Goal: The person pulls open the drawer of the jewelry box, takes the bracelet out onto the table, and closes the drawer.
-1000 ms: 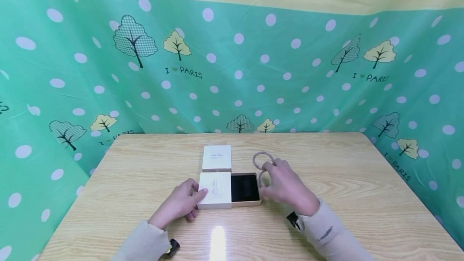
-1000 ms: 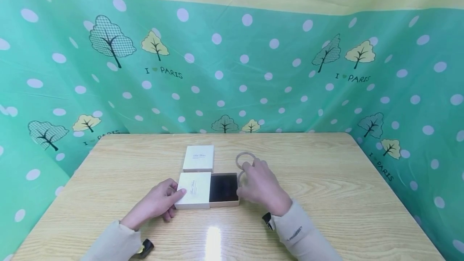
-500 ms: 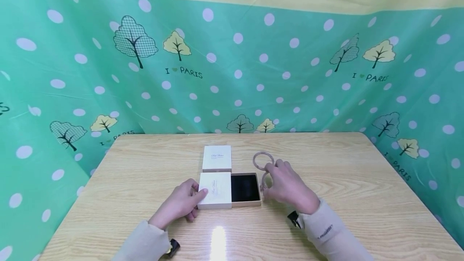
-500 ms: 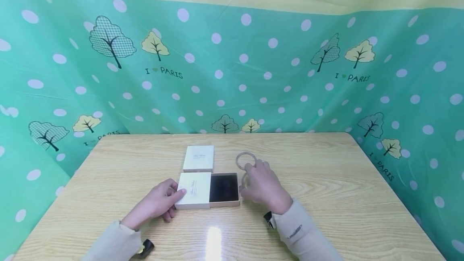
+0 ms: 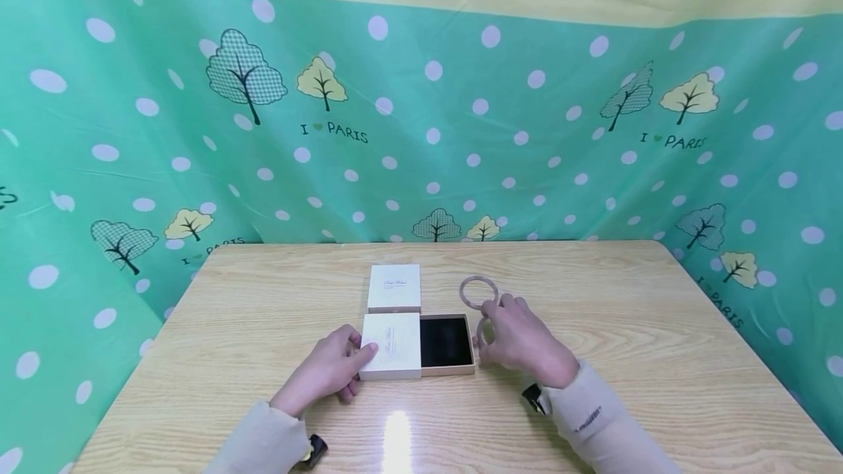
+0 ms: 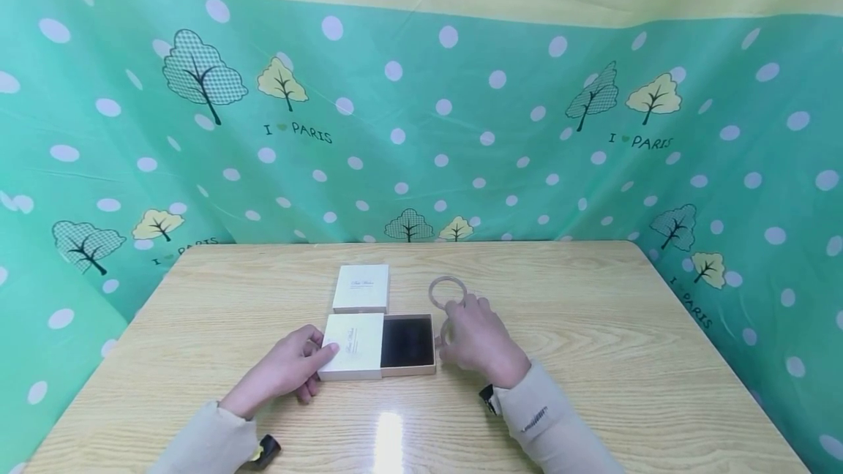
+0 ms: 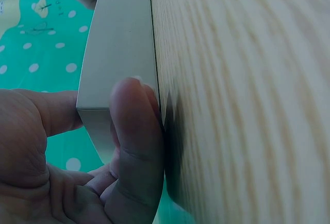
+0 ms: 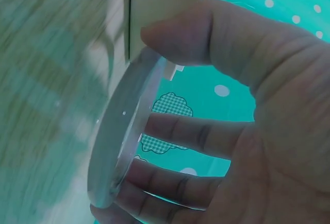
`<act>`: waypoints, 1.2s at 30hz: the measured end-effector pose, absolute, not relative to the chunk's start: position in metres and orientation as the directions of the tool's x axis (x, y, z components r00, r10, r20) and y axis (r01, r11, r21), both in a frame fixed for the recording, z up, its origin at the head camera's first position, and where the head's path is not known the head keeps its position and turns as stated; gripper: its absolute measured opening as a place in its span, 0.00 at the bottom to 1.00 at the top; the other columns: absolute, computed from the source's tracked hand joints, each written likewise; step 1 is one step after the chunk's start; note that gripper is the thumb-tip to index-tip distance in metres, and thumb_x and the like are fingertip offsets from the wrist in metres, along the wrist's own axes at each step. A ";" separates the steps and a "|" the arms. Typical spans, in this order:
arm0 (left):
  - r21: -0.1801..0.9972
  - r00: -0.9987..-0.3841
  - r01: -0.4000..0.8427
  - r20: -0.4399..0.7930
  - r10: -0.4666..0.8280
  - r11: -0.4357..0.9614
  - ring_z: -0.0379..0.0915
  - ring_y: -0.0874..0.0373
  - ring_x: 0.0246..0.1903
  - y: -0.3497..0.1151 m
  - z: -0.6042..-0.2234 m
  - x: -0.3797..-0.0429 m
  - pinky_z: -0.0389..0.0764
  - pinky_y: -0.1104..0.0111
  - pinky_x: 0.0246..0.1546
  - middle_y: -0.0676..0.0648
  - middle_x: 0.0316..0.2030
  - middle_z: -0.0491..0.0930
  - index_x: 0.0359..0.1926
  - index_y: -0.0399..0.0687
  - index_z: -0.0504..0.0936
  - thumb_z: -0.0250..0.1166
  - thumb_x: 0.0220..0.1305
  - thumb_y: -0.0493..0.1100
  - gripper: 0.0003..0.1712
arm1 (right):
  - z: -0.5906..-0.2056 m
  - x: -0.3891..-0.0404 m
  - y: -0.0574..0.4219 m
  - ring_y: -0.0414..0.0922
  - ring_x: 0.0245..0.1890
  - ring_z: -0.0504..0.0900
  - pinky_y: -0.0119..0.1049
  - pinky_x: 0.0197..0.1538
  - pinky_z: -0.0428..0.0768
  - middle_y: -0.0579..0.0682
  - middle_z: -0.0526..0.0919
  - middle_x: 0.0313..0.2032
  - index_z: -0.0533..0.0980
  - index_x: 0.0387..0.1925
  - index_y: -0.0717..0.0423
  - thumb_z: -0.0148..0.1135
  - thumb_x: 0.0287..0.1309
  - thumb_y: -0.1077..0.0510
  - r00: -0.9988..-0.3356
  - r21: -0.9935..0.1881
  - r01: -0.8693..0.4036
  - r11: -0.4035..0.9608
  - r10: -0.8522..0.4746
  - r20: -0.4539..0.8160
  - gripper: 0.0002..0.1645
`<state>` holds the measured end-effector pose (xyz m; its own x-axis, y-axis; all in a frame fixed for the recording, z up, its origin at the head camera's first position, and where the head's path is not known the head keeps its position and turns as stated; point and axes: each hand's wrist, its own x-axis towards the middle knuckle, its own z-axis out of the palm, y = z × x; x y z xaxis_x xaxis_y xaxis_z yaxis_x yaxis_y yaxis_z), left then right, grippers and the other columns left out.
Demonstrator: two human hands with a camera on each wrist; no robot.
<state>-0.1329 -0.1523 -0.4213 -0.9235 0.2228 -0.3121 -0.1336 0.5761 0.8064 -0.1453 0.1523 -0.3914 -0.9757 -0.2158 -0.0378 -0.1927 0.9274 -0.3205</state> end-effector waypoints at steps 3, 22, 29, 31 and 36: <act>0.807 -0.923 -0.134 -0.313 0.224 0.575 0.74 0.54 0.12 -0.152 -0.421 -0.133 0.79 0.65 0.14 0.43 0.20 0.76 0.52 0.34 0.68 0.57 0.68 0.55 0.27 | -0.393 -0.146 0.153 0.50 0.39 0.68 0.40 0.37 0.74 0.50 0.72 0.37 0.77 0.36 0.48 0.78 0.28 0.54 -0.973 -0.326 -0.200 0.924 -0.227 -0.047 0.27; 0.815 -0.925 -0.122 -0.300 0.232 0.566 0.74 0.54 0.11 -0.152 -0.421 -0.134 0.79 0.64 0.13 0.42 0.20 0.76 0.51 0.33 0.68 0.57 0.69 0.53 0.26 | -0.401 -0.145 0.150 0.50 0.39 0.66 0.38 0.35 0.71 0.49 0.71 0.39 0.75 0.29 0.44 0.77 0.29 0.60 -0.960 -0.343 -0.230 0.911 -0.271 -0.076 0.22; 0.813 -0.926 -0.127 -0.303 0.225 0.568 0.74 0.55 0.11 -0.152 -0.420 -0.133 0.79 0.64 0.13 0.42 0.20 0.76 0.50 0.33 0.68 0.57 0.69 0.53 0.26 | -0.404 -0.145 0.149 0.49 0.38 0.67 0.38 0.35 0.72 0.49 0.71 0.38 0.75 0.32 0.46 0.75 0.30 0.60 -0.953 -0.334 -0.244 0.911 -0.288 -0.091 0.22; 0.812 -0.927 -0.133 -0.305 0.219 0.569 0.73 0.54 0.11 -0.151 -0.420 -0.133 0.79 0.64 0.13 0.42 0.20 0.76 0.50 0.34 0.68 0.57 0.69 0.53 0.25 | -0.404 -0.145 0.148 0.50 0.38 0.67 0.39 0.36 0.72 0.49 0.71 0.38 0.75 0.33 0.46 0.74 0.31 0.60 -0.952 -0.332 -0.246 0.911 -0.292 -0.094 0.22; 0.814 -0.928 -0.134 -0.302 0.216 0.565 0.73 0.54 0.11 -0.151 -0.419 -0.132 0.79 0.64 0.13 0.42 0.20 0.76 0.50 0.34 0.68 0.58 0.68 0.53 0.25 | -0.405 -0.145 0.147 0.50 0.39 0.66 0.39 0.36 0.72 0.50 0.71 0.39 0.74 0.33 0.47 0.74 0.33 0.60 -0.952 -0.325 -0.241 0.914 -0.289 -0.106 0.21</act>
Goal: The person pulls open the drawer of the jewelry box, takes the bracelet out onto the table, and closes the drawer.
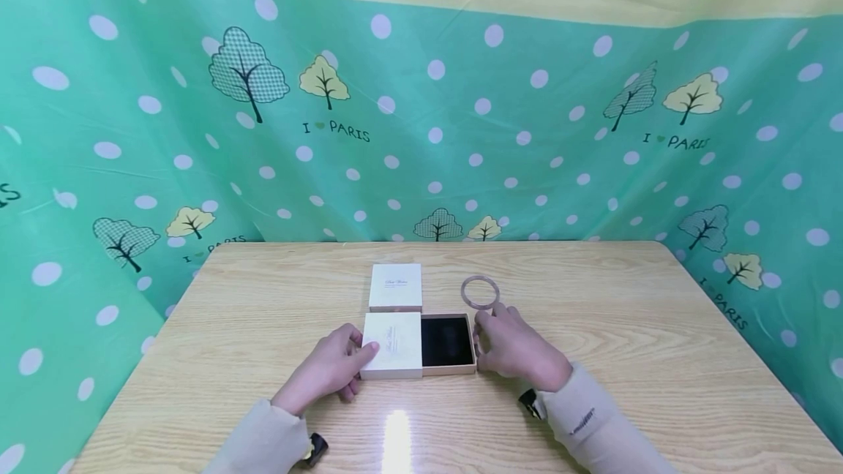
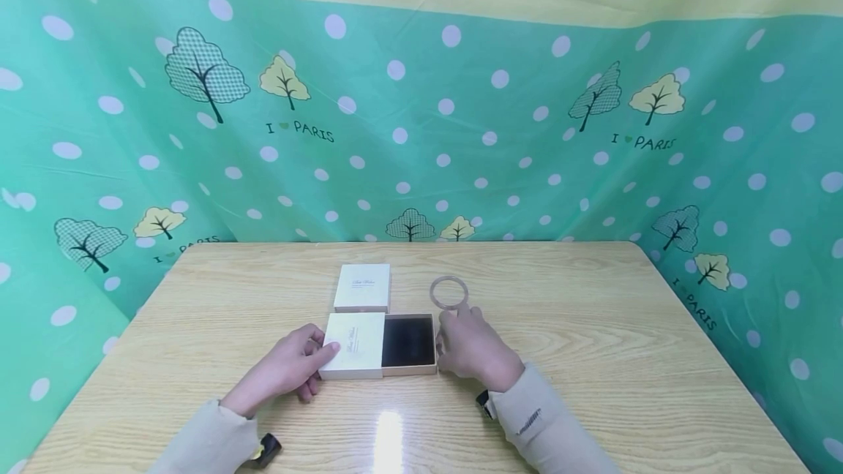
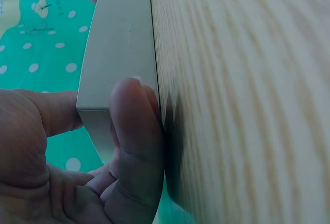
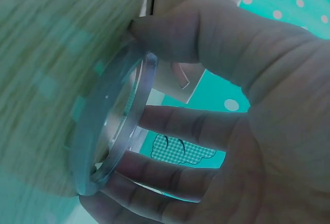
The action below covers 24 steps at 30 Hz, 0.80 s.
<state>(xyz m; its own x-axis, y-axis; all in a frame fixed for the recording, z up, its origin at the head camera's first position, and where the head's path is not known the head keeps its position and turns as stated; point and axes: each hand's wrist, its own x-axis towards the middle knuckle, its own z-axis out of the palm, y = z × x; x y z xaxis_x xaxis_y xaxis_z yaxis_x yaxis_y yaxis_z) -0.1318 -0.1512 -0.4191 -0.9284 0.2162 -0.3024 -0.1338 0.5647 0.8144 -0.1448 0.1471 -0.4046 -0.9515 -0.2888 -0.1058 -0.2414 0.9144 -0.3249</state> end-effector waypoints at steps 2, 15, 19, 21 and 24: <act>0.815 -0.928 -0.134 -0.303 0.218 0.564 0.73 0.54 0.11 -0.151 -0.419 -0.132 0.79 0.64 0.13 0.42 0.20 0.76 0.50 0.34 0.68 0.58 0.69 0.53 0.25 | -0.404 -0.144 0.147 0.50 0.39 0.66 0.39 0.36 0.72 0.51 0.71 0.40 0.73 0.33 0.47 0.73 0.35 0.60 -0.952 -0.321 -0.235 0.917 -0.284 -0.115 0.20; 0.812 -0.924 -0.129 -0.307 0.229 0.569 0.74 0.55 0.12 -0.151 -0.421 -0.134 0.79 0.64 0.14 0.42 0.19 0.76 0.50 0.34 0.68 0.57 0.69 0.53 0.25 | -0.399 -0.141 0.146 0.51 0.39 0.67 0.41 0.37 0.73 0.52 0.71 0.39 0.75 0.38 0.49 0.74 0.40 0.59 -0.946 -0.307 -0.245 0.920 -0.296 -0.132 0.20; 0.813 -0.924 -0.127 -0.305 0.230 0.568 0.74 0.55 0.12 -0.151 -0.422 -0.134 0.79 0.64 0.14 0.42 0.20 0.76 0.50 0.34 0.68 0.57 0.69 0.53 0.25 | -0.400 -0.142 0.147 0.51 0.39 0.67 0.41 0.37 0.73 0.52 0.71 0.39 0.75 0.38 0.48 0.73 0.41 0.58 -0.946 -0.302 -0.246 0.921 -0.296 -0.131 0.20; 0.815 -0.925 -0.128 -0.304 0.230 0.565 0.73 0.55 0.12 -0.151 -0.422 -0.134 0.79 0.64 0.13 0.42 0.20 0.76 0.50 0.34 0.68 0.57 0.69 0.53 0.25 | -0.400 -0.142 0.147 0.51 0.39 0.67 0.41 0.37 0.73 0.52 0.71 0.39 0.75 0.38 0.48 0.73 0.40 0.58 -0.947 -0.301 -0.245 0.922 -0.294 -0.131 0.20; 0.815 -0.925 -0.129 -0.304 0.228 0.565 0.73 0.55 0.12 -0.151 -0.421 -0.134 0.79 0.64 0.13 0.42 0.20 0.76 0.50 0.34 0.68 0.57 0.69 0.53 0.25 | -0.400 -0.142 0.147 0.51 0.39 0.67 0.41 0.37 0.73 0.52 0.71 0.39 0.75 0.38 0.48 0.73 0.40 0.58 -0.947 -0.306 -0.245 0.920 -0.295 -0.129 0.20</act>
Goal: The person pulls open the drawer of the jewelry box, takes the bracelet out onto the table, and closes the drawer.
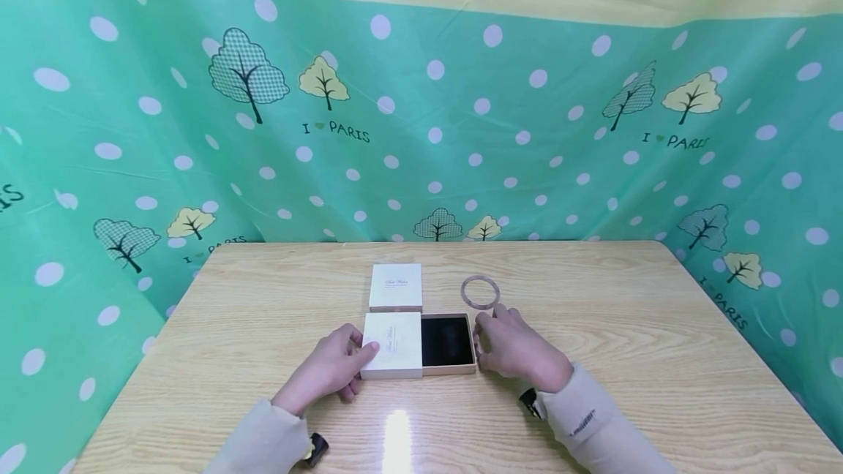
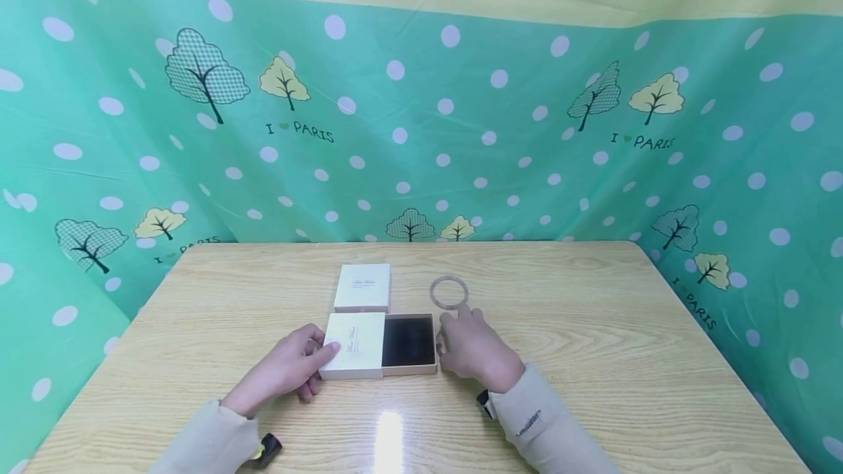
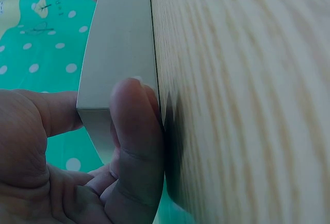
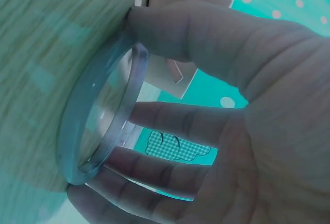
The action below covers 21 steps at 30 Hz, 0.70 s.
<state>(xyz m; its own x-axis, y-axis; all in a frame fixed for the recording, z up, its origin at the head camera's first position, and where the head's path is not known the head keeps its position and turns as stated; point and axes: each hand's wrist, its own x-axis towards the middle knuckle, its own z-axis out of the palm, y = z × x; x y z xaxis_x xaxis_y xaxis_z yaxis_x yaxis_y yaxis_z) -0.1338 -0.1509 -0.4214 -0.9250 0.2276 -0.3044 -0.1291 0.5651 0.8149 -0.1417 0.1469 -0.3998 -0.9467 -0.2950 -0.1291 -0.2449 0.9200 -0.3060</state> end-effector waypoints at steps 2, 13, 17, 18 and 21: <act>0.815 -0.925 -0.131 -0.306 0.226 0.564 0.73 0.55 0.12 -0.151 -0.421 -0.133 0.79 0.64 0.13 0.42 0.20 0.76 0.50 0.34 0.68 0.57 0.69 0.52 0.25 | -0.399 -0.142 0.147 0.51 0.39 0.68 0.41 0.37 0.73 0.52 0.71 0.39 0.76 0.38 0.49 0.73 0.39 0.58 -0.947 -0.311 -0.240 0.920 -0.292 -0.135 0.20; 0.812 -0.927 -0.137 -0.307 0.216 0.568 0.73 0.55 0.12 -0.150 -0.420 -0.132 0.79 0.64 0.13 0.43 0.20 0.76 0.49 0.35 0.68 0.58 0.68 0.53 0.25 | -0.385 -0.145 0.155 0.52 0.48 0.75 0.49 0.51 0.77 0.56 0.76 0.47 0.76 0.53 0.59 0.67 0.49 0.54 -0.959 -0.337 -0.219 0.916 -0.265 -0.097 0.29; 0.812 -0.927 -0.137 -0.307 0.216 0.567 0.73 0.54 0.12 -0.150 -0.420 -0.132 0.79 0.64 0.13 0.43 0.20 0.76 0.49 0.35 0.68 0.58 0.68 0.53 0.24 | -0.382 -0.146 0.156 0.49 0.45 0.76 0.47 0.47 0.78 0.54 0.78 0.46 0.76 0.54 0.59 0.63 0.53 0.56 -0.961 -0.338 -0.231 0.912 -0.268 -0.067 0.25; 0.812 -0.927 -0.136 -0.307 0.216 0.567 0.73 0.54 0.12 -0.150 -0.420 -0.132 0.79 0.64 0.13 0.43 0.20 0.76 0.49 0.35 0.68 0.58 0.68 0.53 0.24 | -0.382 -0.147 0.155 0.47 0.43 0.76 0.47 0.45 0.78 0.54 0.79 0.44 0.77 0.53 0.58 0.62 0.54 0.56 -0.961 -0.341 -0.237 0.910 -0.271 -0.054 0.23; 0.812 -0.926 -0.135 -0.306 0.218 0.567 0.74 0.54 0.12 -0.150 -0.420 -0.132 0.79 0.64 0.13 0.42 0.20 0.76 0.49 0.35 0.68 0.58 0.68 0.53 0.25 | -0.383 -0.148 0.154 0.44 0.39 0.77 0.46 0.43 0.79 0.52 0.80 0.41 0.78 0.50 0.57 0.62 0.57 0.54 -0.961 -0.362 -0.251 0.898 -0.276 -0.020 0.19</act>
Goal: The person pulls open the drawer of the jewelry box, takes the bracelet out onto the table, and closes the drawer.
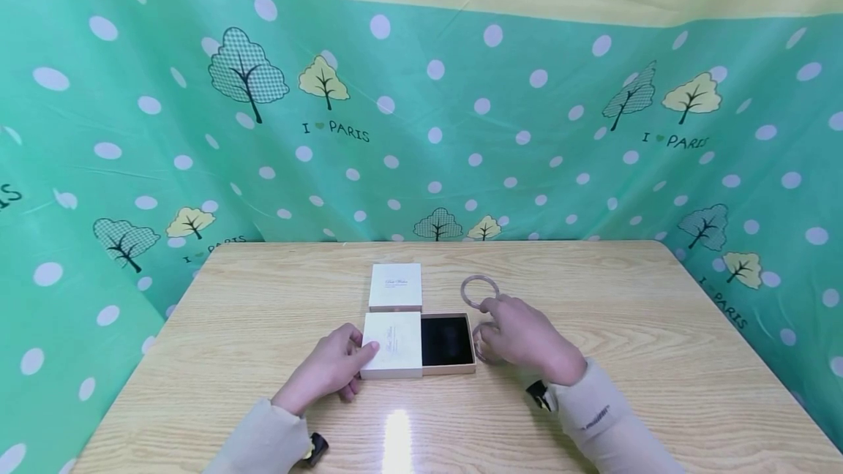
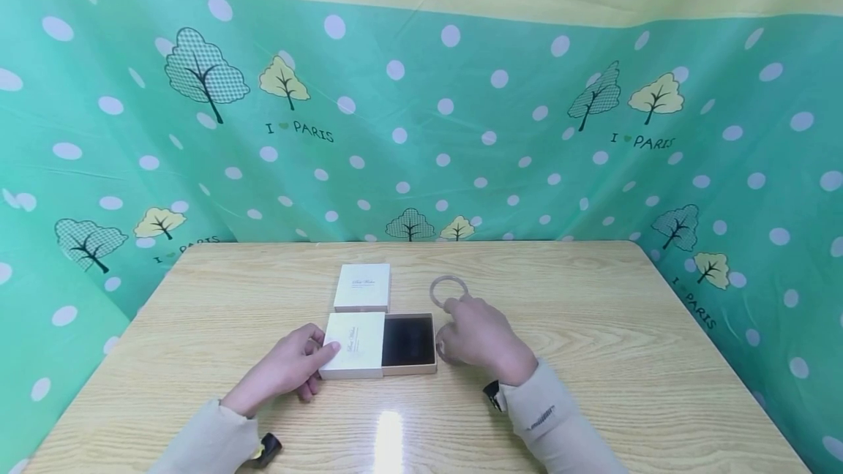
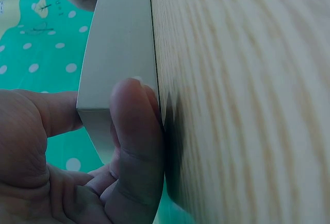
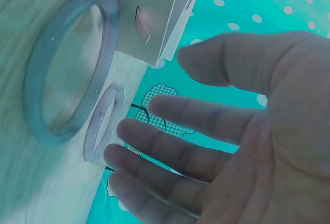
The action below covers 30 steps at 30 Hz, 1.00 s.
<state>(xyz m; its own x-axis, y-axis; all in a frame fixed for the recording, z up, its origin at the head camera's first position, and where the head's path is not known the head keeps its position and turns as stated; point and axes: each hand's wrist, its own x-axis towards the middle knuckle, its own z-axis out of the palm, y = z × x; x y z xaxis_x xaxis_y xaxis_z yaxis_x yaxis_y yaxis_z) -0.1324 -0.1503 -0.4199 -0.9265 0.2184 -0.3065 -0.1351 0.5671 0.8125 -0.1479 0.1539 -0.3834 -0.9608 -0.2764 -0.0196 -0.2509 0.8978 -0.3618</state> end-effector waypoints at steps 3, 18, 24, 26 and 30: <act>0.813 -0.926 -0.134 -0.306 0.220 0.566 0.74 0.54 0.12 -0.150 -0.420 -0.133 0.79 0.64 0.13 0.42 0.20 0.76 0.49 0.35 0.68 0.58 0.68 0.53 0.25 | -0.385 -0.149 0.152 0.42 0.38 0.77 0.45 0.42 0.79 0.51 0.82 0.41 0.79 0.48 0.56 0.64 0.56 0.54 -0.959 -0.384 -0.263 0.885 -0.282 0.008 0.18; 0.811 -0.923 -0.125 -0.307 0.233 0.572 0.74 0.55 0.12 -0.152 -0.422 -0.134 0.79 0.65 0.14 0.43 0.20 0.76 0.50 0.34 0.68 0.57 0.69 0.54 0.26 | -0.390 -0.149 0.147 0.41 0.22 0.68 0.36 0.24 0.70 0.42 0.71 0.23 0.75 0.27 0.51 0.61 0.50 0.63 -0.920 -0.336 -0.377 0.863 -0.392 0.026 0.03; 0.808 -0.922 -0.130 -0.312 0.230 0.575 0.73 0.55 0.12 -0.151 -0.421 -0.134 0.79 0.65 0.14 0.43 0.20 0.76 0.50 0.34 0.68 0.57 0.69 0.53 0.25 | -0.394 -0.148 0.145 0.40 0.20 0.67 0.35 0.24 0.69 0.42 0.71 0.22 0.74 0.24 0.51 0.61 0.51 0.62 -0.915 -0.317 -0.388 0.865 -0.403 0.019 0.05; 0.809 -0.922 -0.127 -0.310 0.233 0.574 0.73 0.55 0.12 -0.151 -0.421 -0.134 0.79 0.65 0.14 0.43 0.20 0.76 0.50 0.34 0.68 0.57 0.69 0.53 0.25 | -0.395 -0.148 0.145 0.40 0.20 0.67 0.35 0.24 0.69 0.42 0.71 0.23 0.74 0.23 0.51 0.61 0.51 0.63 -0.913 -0.314 -0.394 0.864 -0.408 0.022 0.06; 0.810 -0.922 -0.127 -0.309 0.233 0.572 0.73 0.55 0.12 -0.152 -0.422 -0.134 0.79 0.65 0.14 0.43 0.20 0.76 0.50 0.34 0.68 0.57 0.69 0.54 0.25 | -0.396 -0.148 0.144 0.39 0.20 0.67 0.34 0.23 0.68 0.41 0.69 0.21 0.71 0.21 0.48 0.61 0.53 0.63 -0.909 -0.292 -0.406 0.866 -0.414 0.037 0.10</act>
<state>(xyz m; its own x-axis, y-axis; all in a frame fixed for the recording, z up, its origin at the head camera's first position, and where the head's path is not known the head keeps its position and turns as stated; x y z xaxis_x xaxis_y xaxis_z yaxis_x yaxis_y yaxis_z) -0.1341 -0.1515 -0.4216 -0.9219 0.2334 -0.3092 -0.1268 0.5724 0.8101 -0.1477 0.1440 -0.3963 -0.9094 -0.4143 0.0369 -0.4063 0.8657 -0.2922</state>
